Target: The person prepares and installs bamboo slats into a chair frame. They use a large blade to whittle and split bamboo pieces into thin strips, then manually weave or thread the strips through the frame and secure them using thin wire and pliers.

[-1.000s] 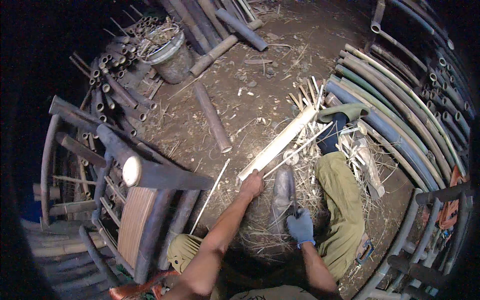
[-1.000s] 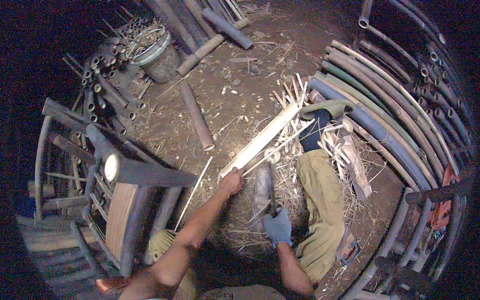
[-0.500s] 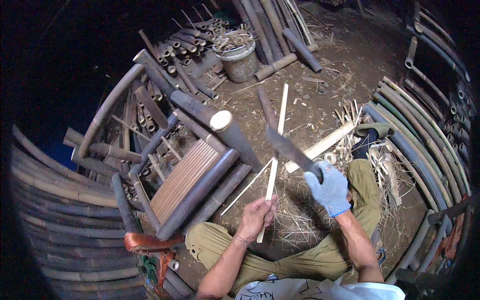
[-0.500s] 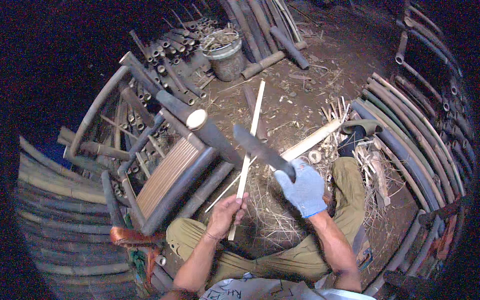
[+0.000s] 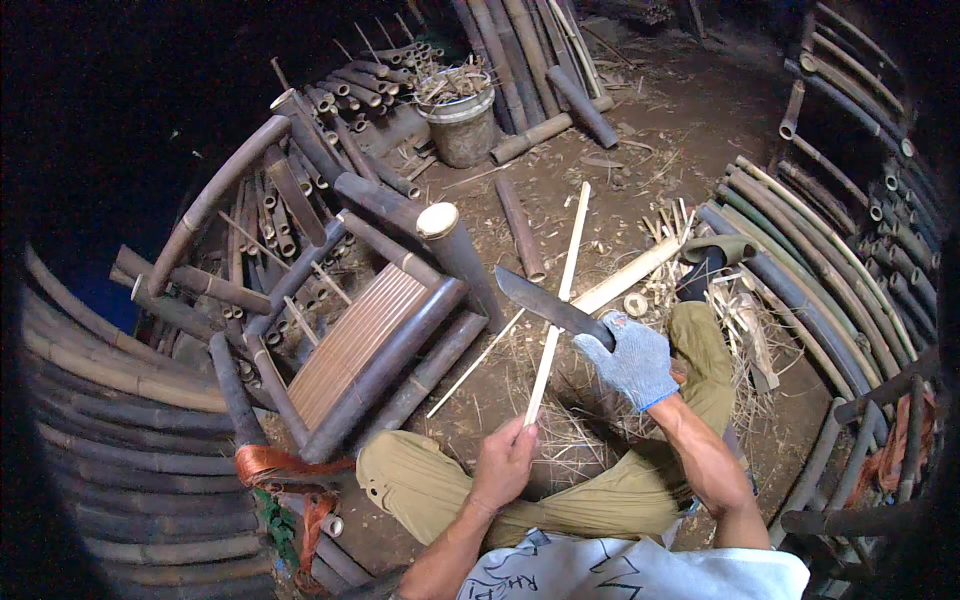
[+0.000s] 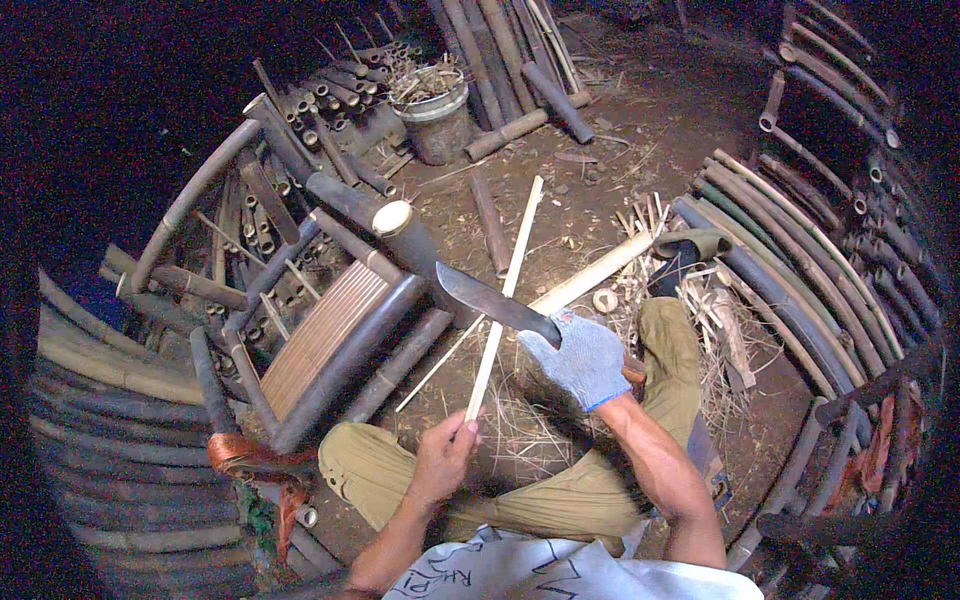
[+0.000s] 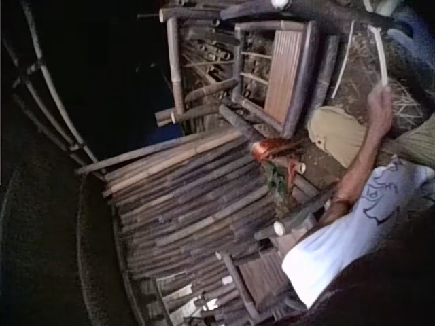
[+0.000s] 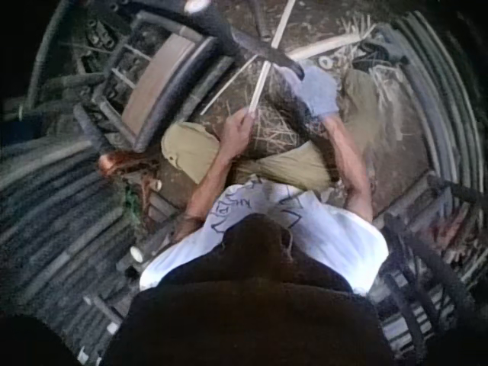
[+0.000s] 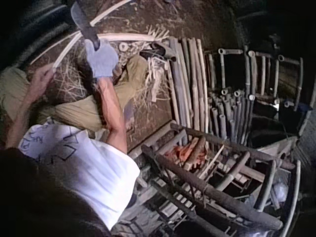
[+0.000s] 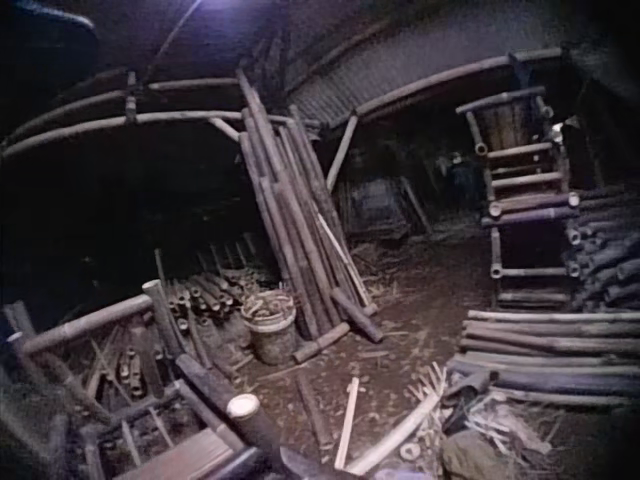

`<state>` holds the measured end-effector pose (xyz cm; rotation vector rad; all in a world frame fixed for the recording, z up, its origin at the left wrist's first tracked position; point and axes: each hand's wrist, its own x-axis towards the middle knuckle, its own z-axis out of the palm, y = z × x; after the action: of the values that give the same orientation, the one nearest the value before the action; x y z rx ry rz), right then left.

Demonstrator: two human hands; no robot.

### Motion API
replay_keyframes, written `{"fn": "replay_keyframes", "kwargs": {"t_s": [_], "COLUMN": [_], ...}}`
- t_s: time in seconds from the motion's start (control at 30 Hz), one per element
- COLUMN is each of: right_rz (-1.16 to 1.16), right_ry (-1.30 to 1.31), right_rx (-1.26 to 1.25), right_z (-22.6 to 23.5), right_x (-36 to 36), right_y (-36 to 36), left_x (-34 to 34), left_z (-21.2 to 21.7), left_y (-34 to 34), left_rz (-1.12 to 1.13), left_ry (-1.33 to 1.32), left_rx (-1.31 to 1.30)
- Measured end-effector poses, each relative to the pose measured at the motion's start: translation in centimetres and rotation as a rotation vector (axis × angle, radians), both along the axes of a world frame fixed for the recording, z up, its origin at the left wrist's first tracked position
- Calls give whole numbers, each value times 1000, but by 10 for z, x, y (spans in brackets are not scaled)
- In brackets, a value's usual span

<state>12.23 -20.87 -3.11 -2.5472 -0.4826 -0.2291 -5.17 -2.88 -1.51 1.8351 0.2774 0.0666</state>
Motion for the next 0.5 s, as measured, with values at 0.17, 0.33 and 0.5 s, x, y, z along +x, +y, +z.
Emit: {"fn": "replay_keyframes", "kwargs": {"t_s": [0.17, 0.33, 0.5], "right_rz": [-129, -273, -236], "right_ry": [88, -6, -13], "right_rx": [-20, 43, 163], "right_z": [13, 1, 26], "right_x": [28, 62, 56], "right_y": [-17, -44, -41], "left_x": [-44, -103, -122], "left_z": [-7, 0, 3], "left_y": [16, 26, 46], "left_rz": [-108, -112, 0], "left_ry": [70, 34, 328], "left_rx": [164, 169, -269]}}
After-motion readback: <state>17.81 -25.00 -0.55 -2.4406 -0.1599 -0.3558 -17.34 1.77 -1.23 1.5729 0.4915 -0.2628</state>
